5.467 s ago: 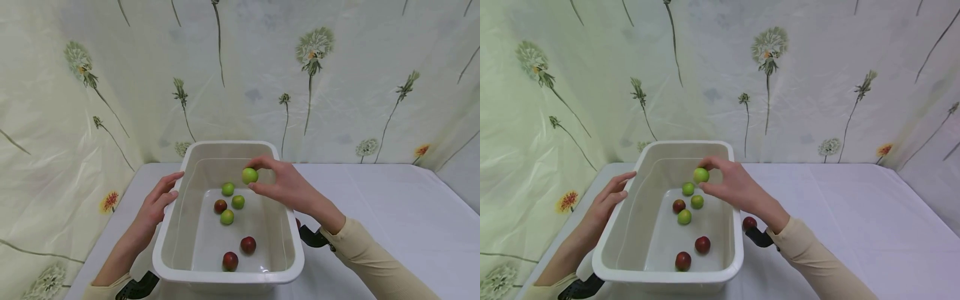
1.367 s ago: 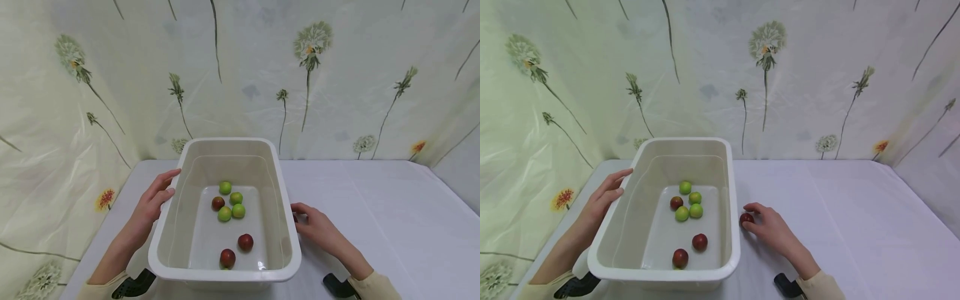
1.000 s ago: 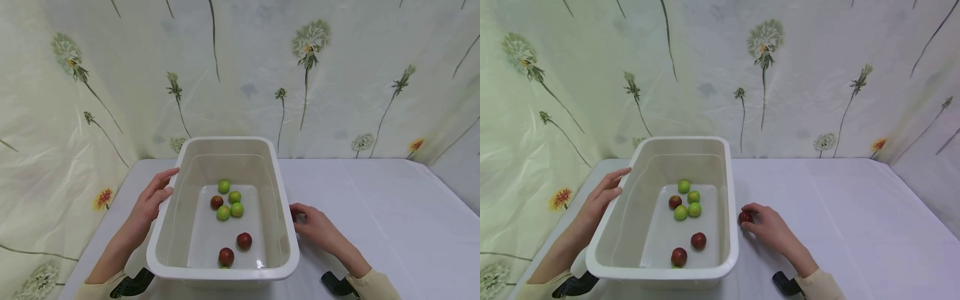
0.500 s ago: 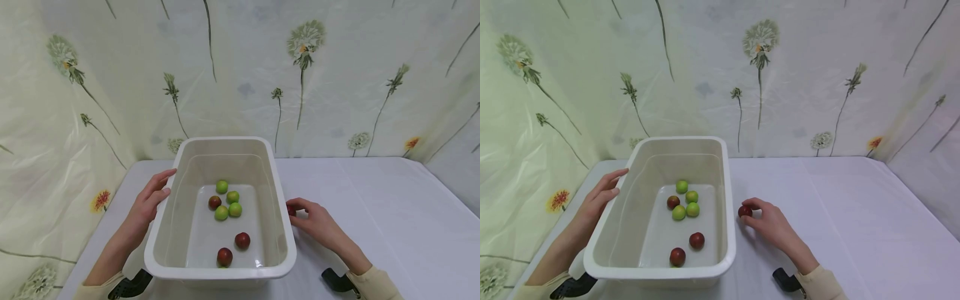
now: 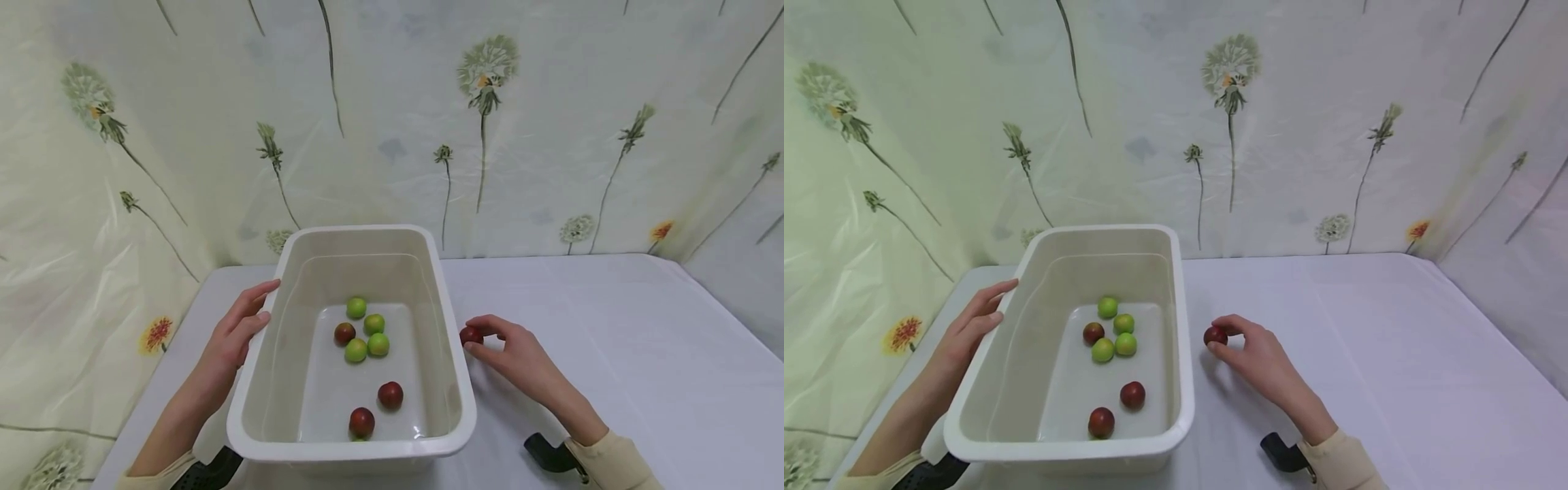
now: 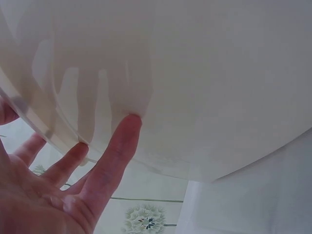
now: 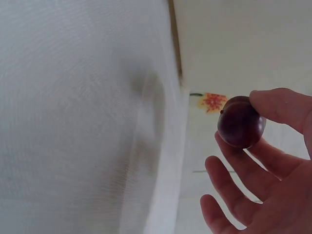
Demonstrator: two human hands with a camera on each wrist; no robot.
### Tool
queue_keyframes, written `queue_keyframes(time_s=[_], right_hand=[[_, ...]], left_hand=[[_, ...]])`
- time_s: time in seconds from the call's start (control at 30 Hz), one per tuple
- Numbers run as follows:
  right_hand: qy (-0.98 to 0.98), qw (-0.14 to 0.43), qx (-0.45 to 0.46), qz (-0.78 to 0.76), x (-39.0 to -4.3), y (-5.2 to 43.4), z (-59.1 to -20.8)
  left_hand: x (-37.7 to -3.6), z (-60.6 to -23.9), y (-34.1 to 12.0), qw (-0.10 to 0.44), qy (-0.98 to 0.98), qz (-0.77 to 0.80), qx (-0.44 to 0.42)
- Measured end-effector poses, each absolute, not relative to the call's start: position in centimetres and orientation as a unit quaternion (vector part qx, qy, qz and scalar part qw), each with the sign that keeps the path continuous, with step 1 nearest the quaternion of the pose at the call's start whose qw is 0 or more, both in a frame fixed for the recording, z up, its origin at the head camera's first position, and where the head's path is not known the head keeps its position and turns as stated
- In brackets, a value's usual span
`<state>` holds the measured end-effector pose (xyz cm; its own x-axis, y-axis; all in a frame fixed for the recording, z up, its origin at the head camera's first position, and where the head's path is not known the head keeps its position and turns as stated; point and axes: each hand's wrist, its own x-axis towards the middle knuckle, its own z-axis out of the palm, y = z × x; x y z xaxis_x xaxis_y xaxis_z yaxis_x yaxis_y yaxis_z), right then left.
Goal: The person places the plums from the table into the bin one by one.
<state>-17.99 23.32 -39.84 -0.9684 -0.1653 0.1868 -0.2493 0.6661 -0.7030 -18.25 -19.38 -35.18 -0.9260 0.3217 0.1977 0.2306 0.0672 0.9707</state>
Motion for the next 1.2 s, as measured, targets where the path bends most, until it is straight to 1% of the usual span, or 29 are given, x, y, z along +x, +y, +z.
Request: queue_keyframes(time_s=[0.5,0.9,1.03,1.2], right_hand=[[-0.907,0.082,0.107,0.4,-17.3,23.1,-38.4],[-0.9,0.111,0.119,0.405,-17.9,23.1,-37.0],[-0.893,0.128,0.126,0.413,-18.3,22.7,-36.4],[-0.874,0.166,0.124,0.441,-18.7,22.3,-36.0]], left_hand=[[-18.1,-35.4,-19.4,0.034,0.72,0.666,0.189],[-18.2,-35.4,-19.4,0.034,0.719,0.666,0.194],[-18.2,-35.5,-19.4,0.035,0.718,0.667,0.195],[-18.3,-35.4,-19.4,0.035,0.721,0.664,0.195]])
